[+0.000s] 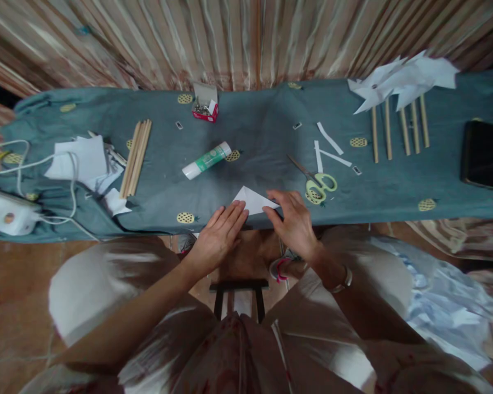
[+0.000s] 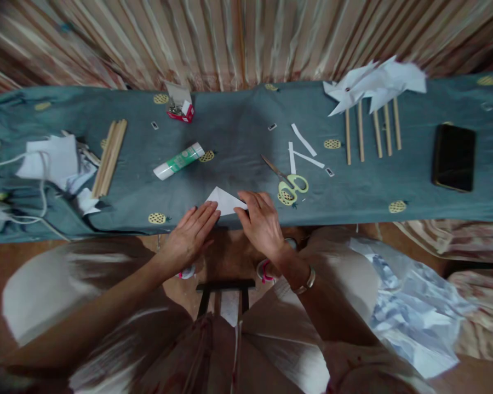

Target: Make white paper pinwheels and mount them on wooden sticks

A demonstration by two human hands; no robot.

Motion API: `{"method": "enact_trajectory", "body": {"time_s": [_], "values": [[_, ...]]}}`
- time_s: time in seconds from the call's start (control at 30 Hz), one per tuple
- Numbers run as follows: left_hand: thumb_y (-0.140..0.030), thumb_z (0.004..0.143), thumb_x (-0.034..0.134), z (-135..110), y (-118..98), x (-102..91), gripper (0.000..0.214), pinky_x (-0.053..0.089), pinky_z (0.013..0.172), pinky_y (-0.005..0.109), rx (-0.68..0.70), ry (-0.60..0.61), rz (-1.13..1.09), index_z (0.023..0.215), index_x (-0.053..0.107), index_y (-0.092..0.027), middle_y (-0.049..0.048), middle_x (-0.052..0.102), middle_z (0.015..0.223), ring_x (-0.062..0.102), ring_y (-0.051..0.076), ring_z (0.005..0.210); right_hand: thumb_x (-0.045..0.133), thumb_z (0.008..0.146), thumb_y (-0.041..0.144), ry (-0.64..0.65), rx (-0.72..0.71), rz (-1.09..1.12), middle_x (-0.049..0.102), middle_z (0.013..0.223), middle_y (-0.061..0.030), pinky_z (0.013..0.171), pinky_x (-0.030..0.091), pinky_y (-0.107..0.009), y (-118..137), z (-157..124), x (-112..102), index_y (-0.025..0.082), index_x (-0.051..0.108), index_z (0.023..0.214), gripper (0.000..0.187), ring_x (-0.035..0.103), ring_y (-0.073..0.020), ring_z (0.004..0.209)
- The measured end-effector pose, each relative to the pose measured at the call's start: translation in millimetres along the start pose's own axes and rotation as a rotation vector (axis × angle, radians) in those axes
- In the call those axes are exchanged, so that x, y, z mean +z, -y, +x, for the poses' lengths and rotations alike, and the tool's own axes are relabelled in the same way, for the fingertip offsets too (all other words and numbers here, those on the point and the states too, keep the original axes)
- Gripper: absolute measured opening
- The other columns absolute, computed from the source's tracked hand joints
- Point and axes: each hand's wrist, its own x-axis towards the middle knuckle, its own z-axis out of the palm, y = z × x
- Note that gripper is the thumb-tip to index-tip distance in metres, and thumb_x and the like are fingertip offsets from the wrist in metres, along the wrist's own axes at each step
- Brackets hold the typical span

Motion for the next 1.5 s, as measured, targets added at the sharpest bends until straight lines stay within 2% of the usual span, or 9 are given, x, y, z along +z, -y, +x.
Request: {"method": "enact_trajectory", "body": {"time_s": [0.27,0.67,0.83,0.93,1.03,1.13,1.23,1.37,1.5], "values": [[-0.019,0.098,0.045,-30,9,-13.9,0.056,0.03,0.121,0.047,-0.058,0.039,0.107,0.151,0.034,-0.004,0.022,0.04,0.154,0.03,0.027,0.149,0.05,0.095,0.019,-0.023,0.006,0.007,0.071,0.112,-0.0117,0.093,0.052,-0.046,-9,-5,-7,0.018,0.061,0.119,0.026,0.063,-0.026,0.103],[-0.02,0.097,0.046,-50,13,-11.7,0.068,0.028,0.121,0.048,-0.104,0.017,0.088,0.158,0.017,-0.012,0.019,0.037,0.157,0.03,0.027,0.149,0.038,0.098,0.02,0.02,0.025,0.052,0.07,0.117,-0.0121,0.097,0.05,-0.048,-14,-5,-14,0.019,0.065,0.119,0.034,0.062,-0.0256,0.105],[-0.019,0.097,0.048,-49,12,-7.0,0.069,0.031,0.119,0.049,-0.115,-0.044,0.086,0.158,0.016,-0.012,0.0211,0.04,0.154,0.033,0.028,0.148,0.053,0.096,0.035,0.059,0.013,0.057,0.07,0.118,-0.0117,0.098,0.049,-0.048,-8,-1,-11,0.019,0.068,0.112,0.027,0.062,-0.0269,0.107],[-0.02,0.097,0.048,-49,11,-8.8,0.066,0.032,0.118,0.05,-0.119,-0.077,0.038,0.157,0.021,-0.014,0.0202,0.042,0.154,0.035,0.028,0.146,0.059,0.092,0.029,0.061,0.029,0.104,0.072,0.114,-0.0094,0.095,0.05,-0.045,-5,2,-9,0.021,0.07,0.1,0.016,0.064,-0.0257,0.105],[-0.026,0.099,0.048,-45,10,-17.4,0.06,0.033,0.119,0.049,-0.203,-0.117,-0.167,0.155,0.028,-0.017,0.0177,0.043,0.154,0.038,0.026,0.145,0.057,0.09,0.023,0.046,0.069,0.198,0.073,0.11,-0.0086,0.094,0.051,-0.043,-4,4,-10,0.021,0.068,0.09,0.011,0.066,-0.0237,0.103],[-0.041,0.098,0.049,-28,11,-30.6,0.061,0.033,0.119,0.047,-0.456,-0.199,-0.547,0.152,0.037,-0.015,0.0176,0.042,0.155,0.04,0.026,0.144,0.056,0.09,0.023,0.021,0.096,0.296,0.073,0.113,-0.0083,0.096,0.05,-0.041,-1,7,-14,0.022,0.066,0.091,0.01,0.067,-0.0221,0.107],[-0.058,0.09,0.056,3,15,-43.5,0.073,0.04,0.114,0.045,-0.685,-0.239,-1.016,0.147,0.045,-0.012,0.0181,0.057,0.142,0.053,0.029,0.134,0.054,0.093,0.026,0.006,0.093,0.341,0.072,0.115,-0.0077,0.097,0.05,-0.039,2,11,-19,0.023,0.066,0.094,0.012,0.067,-0.0207,0.109],[-0.068,0.073,0.069,42,18,-55.1,0.066,0.056,0.092,0.039,-0.783,-0.167,-1.421,0.111,0.075,-0.013,0.0152,0.076,0.108,0.072,0.028,0.098,0.052,0.096,0.027,-0.005,0.017,0.315,0.074,0.113,-0.0067,0.096,0.052,-0.037,8,15,-29,0.024,0.066,0.095,0.015,0.068,-0.0192,0.106],[-0.055,0.056,0.085,58,15,-57.7,0.042,0.055,0.062,0.028,-0.837,-0.004,-1.521,0.071,0.079,-0.017,0.011,0.076,0.075,0.066,0.017,0.059,0.051,0.097,0.026,-0.033,-0.036,0.255,0.074,0.112,-0.0063,0.095,0.053,-0.038,13,18,-37,0.024,0.067,0.098,0.016,0.069,-0.0194,0.104]]}}
